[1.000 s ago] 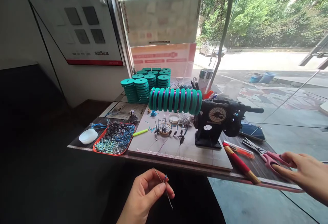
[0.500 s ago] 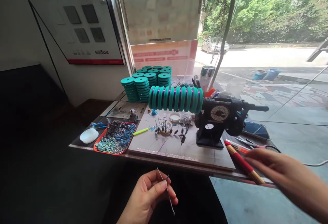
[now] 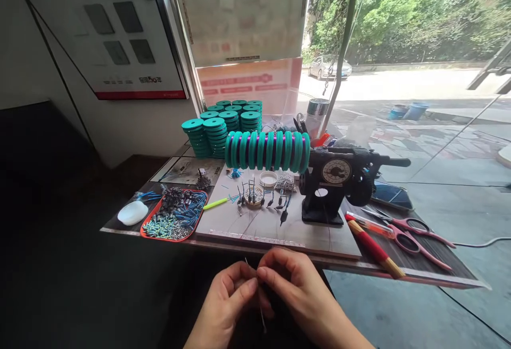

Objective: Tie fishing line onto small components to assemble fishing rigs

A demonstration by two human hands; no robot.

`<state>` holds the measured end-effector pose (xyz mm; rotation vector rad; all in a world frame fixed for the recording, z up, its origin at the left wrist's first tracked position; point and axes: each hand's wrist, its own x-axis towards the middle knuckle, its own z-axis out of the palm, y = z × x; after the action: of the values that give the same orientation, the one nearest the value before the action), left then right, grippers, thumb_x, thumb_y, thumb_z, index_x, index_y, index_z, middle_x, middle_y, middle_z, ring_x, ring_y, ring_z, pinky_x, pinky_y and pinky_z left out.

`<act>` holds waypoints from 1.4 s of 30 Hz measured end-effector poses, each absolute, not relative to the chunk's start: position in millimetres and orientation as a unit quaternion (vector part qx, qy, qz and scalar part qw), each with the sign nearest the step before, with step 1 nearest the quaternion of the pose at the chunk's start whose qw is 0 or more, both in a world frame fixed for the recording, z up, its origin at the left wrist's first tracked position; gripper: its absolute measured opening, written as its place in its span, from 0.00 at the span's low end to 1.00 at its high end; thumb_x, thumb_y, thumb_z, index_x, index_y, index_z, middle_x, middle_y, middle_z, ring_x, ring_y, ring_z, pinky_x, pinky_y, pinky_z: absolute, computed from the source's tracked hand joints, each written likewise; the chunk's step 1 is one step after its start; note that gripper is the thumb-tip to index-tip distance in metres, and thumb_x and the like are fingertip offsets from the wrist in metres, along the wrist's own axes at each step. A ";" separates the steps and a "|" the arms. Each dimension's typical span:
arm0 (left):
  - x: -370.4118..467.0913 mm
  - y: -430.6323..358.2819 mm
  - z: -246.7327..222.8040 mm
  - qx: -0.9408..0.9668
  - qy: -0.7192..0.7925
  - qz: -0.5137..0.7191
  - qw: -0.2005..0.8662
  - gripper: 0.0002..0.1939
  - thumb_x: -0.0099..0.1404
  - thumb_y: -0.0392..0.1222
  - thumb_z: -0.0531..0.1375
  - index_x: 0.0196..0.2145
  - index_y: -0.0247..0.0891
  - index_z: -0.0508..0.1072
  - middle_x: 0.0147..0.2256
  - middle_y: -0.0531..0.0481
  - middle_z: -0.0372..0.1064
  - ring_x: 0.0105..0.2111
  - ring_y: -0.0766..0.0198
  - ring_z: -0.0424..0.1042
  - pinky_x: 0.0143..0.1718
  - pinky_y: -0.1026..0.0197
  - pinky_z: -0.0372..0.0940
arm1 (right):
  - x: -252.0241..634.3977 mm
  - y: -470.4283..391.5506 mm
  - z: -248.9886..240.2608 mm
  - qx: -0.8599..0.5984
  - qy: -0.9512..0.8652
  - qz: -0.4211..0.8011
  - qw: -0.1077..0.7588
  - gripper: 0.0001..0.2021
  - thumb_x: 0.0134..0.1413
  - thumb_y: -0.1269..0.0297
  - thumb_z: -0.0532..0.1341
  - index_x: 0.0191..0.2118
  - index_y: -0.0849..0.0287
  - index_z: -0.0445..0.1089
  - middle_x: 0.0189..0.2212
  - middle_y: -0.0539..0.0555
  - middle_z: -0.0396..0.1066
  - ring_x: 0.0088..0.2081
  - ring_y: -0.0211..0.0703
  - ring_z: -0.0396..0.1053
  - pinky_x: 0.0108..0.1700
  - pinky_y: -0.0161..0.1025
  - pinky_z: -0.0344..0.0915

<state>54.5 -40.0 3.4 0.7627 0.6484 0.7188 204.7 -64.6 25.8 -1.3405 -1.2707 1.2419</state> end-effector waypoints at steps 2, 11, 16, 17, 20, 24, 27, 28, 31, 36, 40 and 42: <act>55.2 -39.8 4.2 0.378 0.310 0.341 0.803 0.13 0.55 0.46 0.65 0.27 0.33 0.69 0.19 0.51 0.73 0.20 0.67 0.71 0.27 0.65 0.64 | 201.5 -63.8 22.3 -0.519 -0.469 0.545 0.461 0.17 0.50 0.51 0.61 0.25 0.62 0.65 0.19 0.46 0.61 0.24 0.34 0.57 0.27 0.32 0.55; 58.0 -42.1 4.2 0.344 0.288 0.370 0.814 0.12 0.55 0.44 0.66 0.25 0.33 0.69 0.19 0.52 0.71 0.20 0.67 0.70 0.28 0.63 0.65 | 190.4 -58.8 15.0 -0.456 -0.406 0.636 0.473 0.19 0.50 0.46 0.59 0.27 0.59 0.60 0.13 0.44 0.61 0.16 0.32 0.57 0.22 0.31 0.53; 58.8 -40.7 2.9 0.337 0.288 0.367 0.818 0.14 0.53 0.46 0.68 0.27 0.33 0.70 0.19 0.52 0.72 0.20 0.68 0.71 0.27 0.65 0.65 | 189.8 -63.2 15.7 -0.479 -0.429 0.591 0.488 0.18 0.52 0.48 0.58 0.28 0.58 0.60 0.12 0.43 0.59 0.15 0.32 0.56 0.22 0.31 0.54; 59.8 -39.9 1.6 0.332 0.291 0.358 0.823 0.15 0.52 0.46 0.68 0.27 0.33 0.70 0.19 0.52 0.72 0.20 0.68 0.71 0.27 0.66 0.64 | 189.2 -64.8 14.5 -0.507 -0.457 0.539 0.494 0.16 0.54 0.49 0.58 0.27 0.58 0.61 0.13 0.43 0.59 0.16 0.33 0.57 0.22 0.31 0.56; 64.7 -38.7 -5.4 0.298 0.293 0.329 0.847 0.19 0.49 0.50 0.69 0.23 0.33 0.67 0.16 0.53 0.69 0.17 0.69 0.69 0.24 0.67 0.63 | 186.4 -68.8 8.1 -0.580 -0.563 0.295 0.510 0.12 0.57 0.58 0.56 0.25 0.58 0.64 0.19 0.47 0.64 0.20 0.35 0.63 0.24 0.31 0.59; 67.3 -41.4 -14.4 0.288 0.297 0.307 0.857 0.24 0.42 0.55 0.70 0.23 0.36 0.64 0.13 0.57 0.64 0.13 0.71 0.63 0.19 0.68 0.59 | 186.6 -65.8 -2.6 -0.603 -0.591 0.120 0.522 0.10 0.57 0.62 0.55 0.26 0.56 0.66 0.22 0.49 0.67 0.24 0.37 0.67 0.26 0.31 0.62; 57.6 -38.4 -4.1 0.419 0.329 0.245 0.810 0.21 0.47 0.57 0.66 0.25 0.38 0.64 0.13 0.57 0.63 0.13 0.69 0.62 0.19 0.66 0.59 | 195.2 -59.1 -6.6 -0.638 -0.561 0.116 0.514 0.11 0.58 0.60 0.53 0.28 0.57 0.65 0.23 0.50 0.68 0.25 0.39 0.67 0.28 0.33 0.63; 52.4 -34.2 3.4 0.490 0.357 0.239 0.758 0.18 0.50 0.55 0.64 0.26 0.38 0.66 0.15 0.56 0.65 0.15 0.67 0.63 0.20 0.64 0.60 | 199.2 -57.1 -6.8 -0.649 -0.556 0.121 0.505 0.11 0.59 0.59 0.53 0.28 0.57 0.66 0.23 0.50 0.69 0.25 0.40 0.67 0.28 0.33 0.63; 36.3 -10.1 29.9 0.724 0.473 0.270 0.423 0.07 0.61 0.43 0.57 0.29 0.39 0.71 0.26 0.50 0.73 0.29 0.60 0.71 0.32 0.61 0.61 | 210.7 -54.7 -5.7 -0.674 -0.555 0.147 0.465 0.13 0.58 0.55 0.54 0.28 0.57 0.67 0.22 0.50 0.71 0.24 0.41 0.68 0.27 0.34 0.61; 24.5 36.5 47.1 0.813 0.545 0.190 0.079 0.08 0.63 0.34 0.55 0.30 0.40 0.74 0.32 0.49 0.74 0.33 0.56 0.71 0.35 0.58 0.59 | 217.7 -57.7 -3.9 -0.705 -0.552 0.165 0.414 0.14 0.57 0.53 0.54 0.29 0.56 0.68 0.19 0.48 0.69 0.22 0.41 0.65 0.27 0.35 0.58; 25.3 52.9 39.3 0.820 0.534 0.193 0.070 0.08 0.62 0.32 0.56 0.31 0.40 0.74 0.33 0.48 0.74 0.36 0.56 0.71 0.39 0.56 0.60 | 217.6 -59.6 -5.4 -0.721 -0.550 0.164 0.388 0.15 0.57 0.51 0.52 0.29 0.55 0.67 0.18 0.47 0.67 0.21 0.41 0.64 0.27 0.35 0.56; 26.2 58.9 36.3 0.823 0.529 0.199 0.062 0.08 0.63 0.32 0.55 0.31 0.39 0.74 0.34 0.47 0.73 0.38 0.54 0.70 0.42 0.53 0.59 | 218.5 -60.0 -6.3 -0.734 -0.548 0.159 0.370 0.16 0.57 0.49 0.52 0.30 0.54 0.67 0.17 0.46 0.66 0.20 0.41 0.63 0.27 0.36 0.55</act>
<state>26.2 58.9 36.3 2.4865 1.5990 0.6031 218.5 -60.0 -6.3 -1.8825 -1.4049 0.4078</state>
